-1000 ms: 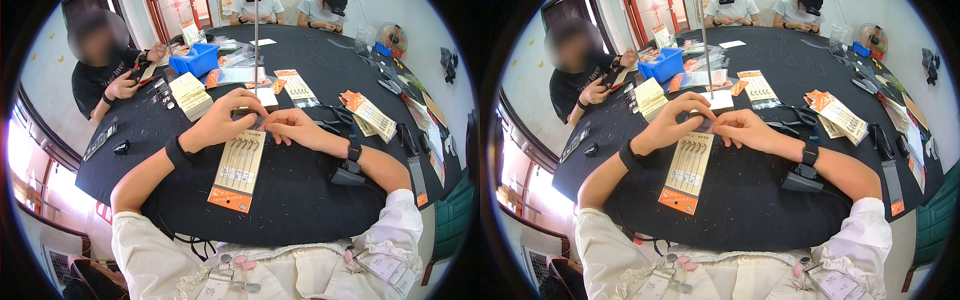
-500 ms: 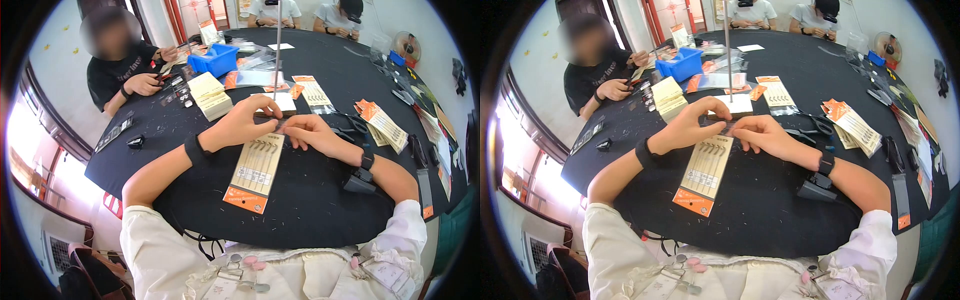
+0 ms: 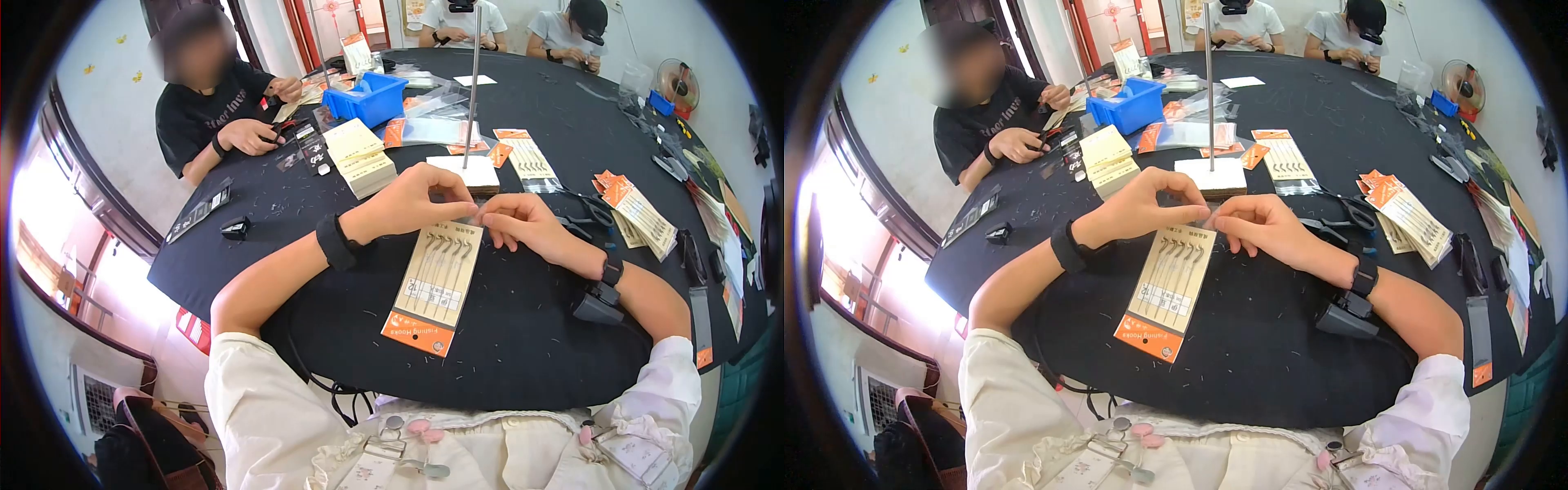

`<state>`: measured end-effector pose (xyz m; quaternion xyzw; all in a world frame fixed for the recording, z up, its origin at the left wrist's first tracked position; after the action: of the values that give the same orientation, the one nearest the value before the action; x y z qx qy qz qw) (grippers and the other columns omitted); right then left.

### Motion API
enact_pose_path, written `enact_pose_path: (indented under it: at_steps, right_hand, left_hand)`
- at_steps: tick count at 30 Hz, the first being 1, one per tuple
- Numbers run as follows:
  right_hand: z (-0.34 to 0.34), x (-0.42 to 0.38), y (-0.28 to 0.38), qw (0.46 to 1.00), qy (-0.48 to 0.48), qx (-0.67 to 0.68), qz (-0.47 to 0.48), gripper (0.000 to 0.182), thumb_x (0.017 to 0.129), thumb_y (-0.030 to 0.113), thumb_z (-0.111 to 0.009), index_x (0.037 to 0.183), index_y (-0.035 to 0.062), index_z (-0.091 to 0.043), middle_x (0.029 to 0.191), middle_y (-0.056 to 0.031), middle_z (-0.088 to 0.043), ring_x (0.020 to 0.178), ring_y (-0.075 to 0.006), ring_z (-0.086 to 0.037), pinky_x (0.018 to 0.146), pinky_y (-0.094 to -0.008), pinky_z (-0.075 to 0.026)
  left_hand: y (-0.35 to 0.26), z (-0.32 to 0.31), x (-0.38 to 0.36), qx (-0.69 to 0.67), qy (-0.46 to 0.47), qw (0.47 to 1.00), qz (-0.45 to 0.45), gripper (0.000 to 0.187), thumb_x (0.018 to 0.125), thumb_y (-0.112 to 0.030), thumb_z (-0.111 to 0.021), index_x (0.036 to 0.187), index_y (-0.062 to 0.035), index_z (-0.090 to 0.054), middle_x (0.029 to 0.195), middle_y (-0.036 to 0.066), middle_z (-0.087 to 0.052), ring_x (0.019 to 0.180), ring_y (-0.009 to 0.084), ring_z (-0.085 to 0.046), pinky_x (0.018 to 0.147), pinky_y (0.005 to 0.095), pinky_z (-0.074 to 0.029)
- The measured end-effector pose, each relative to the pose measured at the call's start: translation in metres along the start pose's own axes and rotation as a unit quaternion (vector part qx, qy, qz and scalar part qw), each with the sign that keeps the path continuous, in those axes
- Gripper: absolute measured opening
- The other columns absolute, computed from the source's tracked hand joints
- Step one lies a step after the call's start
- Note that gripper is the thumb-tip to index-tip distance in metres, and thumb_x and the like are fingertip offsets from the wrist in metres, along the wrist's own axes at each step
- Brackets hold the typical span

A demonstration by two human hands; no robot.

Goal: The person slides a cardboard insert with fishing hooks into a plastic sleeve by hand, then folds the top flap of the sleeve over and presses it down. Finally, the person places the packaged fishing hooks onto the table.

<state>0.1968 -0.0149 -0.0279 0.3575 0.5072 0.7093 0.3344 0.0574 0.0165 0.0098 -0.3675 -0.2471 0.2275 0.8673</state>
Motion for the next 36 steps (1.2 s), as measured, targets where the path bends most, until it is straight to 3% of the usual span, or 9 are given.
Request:
enact_pose_path:
  at_steps: [4,6,11,18,23,31,36]
  right_hand:
    - [-0.003,-0.002,0.002,1.000,0.009,-0.005,-0.010,0.020,0.089,0.022,-0.058,0.092,0.0034,-0.063,0.066,0.0010,-0.058,0.056,-0.0032,-0.052,0.046,-0.0170,-0.037]
    - [-0.003,-0.003,0.003,1.000,0.014,-0.006,-0.014,0.019,0.088,0.022,-0.059,0.090,0.0033,-0.063,0.067,0.0009,-0.058,0.057,-0.0030,-0.052,0.046,-0.0172,-0.038]
    - [0.002,0.000,-0.005,0.999,-0.001,0.044,0.013,0.019,0.089,0.021,-0.056,0.090,0.0023,-0.061,0.064,-0.0015,-0.057,0.050,-0.0039,-0.048,0.044,-0.0171,-0.035]
    - [0.006,-0.001,-0.005,0.998,-0.028,0.053,0.000,0.019,0.090,0.020,-0.051,0.091,0.0025,-0.059,0.063,-0.0037,-0.057,0.047,-0.0053,-0.046,0.044,-0.0182,-0.035]
    - [0.009,0.001,-0.006,0.997,-0.038,0.071,0.003,0.021,0.090,0.022,-0.049,0.090,0.0027,-0.059,0.063,-0.0047,-0.057,0.046,-0.0054,-0.046,0.044,-0.0179,-0.035]
    - [0.005,0.001,-0.007,0.999,-0.001,0.035,0.019,0.022,0.091,0.023,-0.049,0.084,0.0044,-0.059,0.065,-0.0026,-0.057,0.046,-0.0049,-0.045,0.044,-0.0181,-0.034]
    - [0.011,-0.001,-0.009,0.994,-0.074,0.086,-0.003,0.022,0.091,0.022,-0.049,0.080,0.0047,-0.057,0.067,-0.0008,-0.056,0.046,-0.0047,-0.045,0.044,-0.0185,-0.034]
  left_hand:
    - [-0.005,-0.001,0.000,0.008,0.010,1.000,-0.020,0.017,0.080,-0.017,-0.067,0.083,-0.0009,-0.069,0.074,0.003,-0.066,0.069,0.0068,-0.055,0.066,0.0225,-0.043]
    - [-0.002,-0.003,-0.001,0.001,0.024,0.999,0.027,0.016,0.080,-0.016,-0.067,0.085,-0.0009,-0.069,0.077,0.003,-0.067,0.071,0.0055,-0.056,0.065,0.0218,-0.044]
    - [0.002,-0.005,0.001,-0.011,0.030,0.999,0.025,0.020,0.086,-0.018,-0.061,0.093,-0.0001,-0.067,0.080,0.002,-0.065,0.072,0.0058,-0.055,0.066,0.0219,-0.044]
    - [0.007,-0.006,0.000,-0.045,0.032,0.998,0.019,0.017,0.086,-0.017,-0.059,0.091,-0.0015,-0.064,0.079,0.001,-0.063,0.072,0.0044,-0.054,0.065,0.0207,-0.043]
    - [0.013,-0.003,0.000,-0.041,0.020,0.995,0.093,0.019,0.085,-0.019,-0.061,0.088,-0.0010,-0.064,0.077,0.000,-0.063,0.068,0.0046,-0.055,0.061,0.0193,-0.043]
    - [0.001,-0.006,0.001,-0.034,0.040,0.998,0.020,0.017,0.087,-0.016,-0.058,0.092,-0.0009,-0.064,0.080,0.000,-0.063,0.073,0.0052,-0.056,0.064,0.0204,-0.045]
    - [0.009,-0.003,0.002,-0.078,0.011,0.996,0.035,0.019,0.088,-0.011,-0.054,0.103,-0.0011,-0.059,0.085,0.003,-0.063,0.079,0.0068,-0.058,0.071,0.0210,-0.046]
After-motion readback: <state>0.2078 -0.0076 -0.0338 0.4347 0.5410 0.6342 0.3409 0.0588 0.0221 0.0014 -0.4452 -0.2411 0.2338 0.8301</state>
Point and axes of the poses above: each hand's wrist, its own x-axis towards the middle knuckle, its own z-axis out of the back of the hand, y = z × x, the point moved 6 cm from there along x, towards the middle knuckle
